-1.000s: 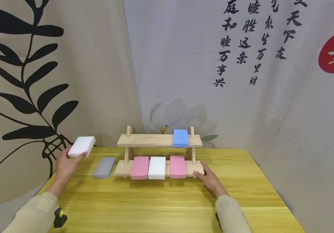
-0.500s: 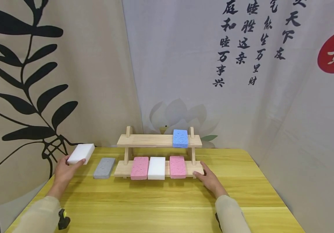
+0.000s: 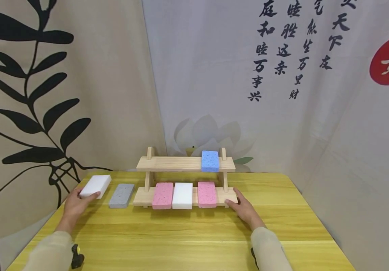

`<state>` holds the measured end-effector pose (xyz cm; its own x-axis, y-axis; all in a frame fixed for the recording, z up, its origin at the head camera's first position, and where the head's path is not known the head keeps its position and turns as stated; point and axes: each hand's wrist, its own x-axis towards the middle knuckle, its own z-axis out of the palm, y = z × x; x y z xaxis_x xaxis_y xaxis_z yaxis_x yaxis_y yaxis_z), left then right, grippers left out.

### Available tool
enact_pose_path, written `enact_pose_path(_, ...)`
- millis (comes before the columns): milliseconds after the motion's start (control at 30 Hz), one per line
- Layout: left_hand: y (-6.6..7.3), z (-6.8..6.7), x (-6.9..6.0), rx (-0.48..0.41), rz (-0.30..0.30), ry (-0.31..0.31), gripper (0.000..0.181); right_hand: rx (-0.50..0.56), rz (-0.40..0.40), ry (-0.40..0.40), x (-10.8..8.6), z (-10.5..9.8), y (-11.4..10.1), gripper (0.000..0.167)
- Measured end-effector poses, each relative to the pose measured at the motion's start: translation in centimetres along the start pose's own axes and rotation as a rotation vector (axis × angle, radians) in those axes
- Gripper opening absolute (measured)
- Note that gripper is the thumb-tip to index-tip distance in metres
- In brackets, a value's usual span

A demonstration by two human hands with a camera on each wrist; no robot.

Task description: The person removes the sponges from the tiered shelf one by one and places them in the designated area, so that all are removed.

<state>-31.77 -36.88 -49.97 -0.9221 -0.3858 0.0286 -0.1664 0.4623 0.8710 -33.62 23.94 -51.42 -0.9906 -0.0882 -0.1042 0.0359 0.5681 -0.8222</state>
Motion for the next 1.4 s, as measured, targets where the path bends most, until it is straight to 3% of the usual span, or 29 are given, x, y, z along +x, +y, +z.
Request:
enact_pose_path(367, -0.7, -0.1, -0.4, 0.016, -0.065, -0.065, 0.102, 0.009, 0.003, -0.006, -0.3, 0.1, 0.0, 0.086)
enact_pose_path(700, -1.3, 0.5, -0.3, 0.009, -0.068, -0.099, 0.105, 0.007, -0.008, -0.012, -0.3, 0.1, 0.2, 0.087)
enact_pose_path(1400, -1.5, 0.9, -0.1, 0.137, -0.053, -0.117, 0.105, 0.013, -0.019, -0.007, -0.2, 0.0, 0.0, 0.088)
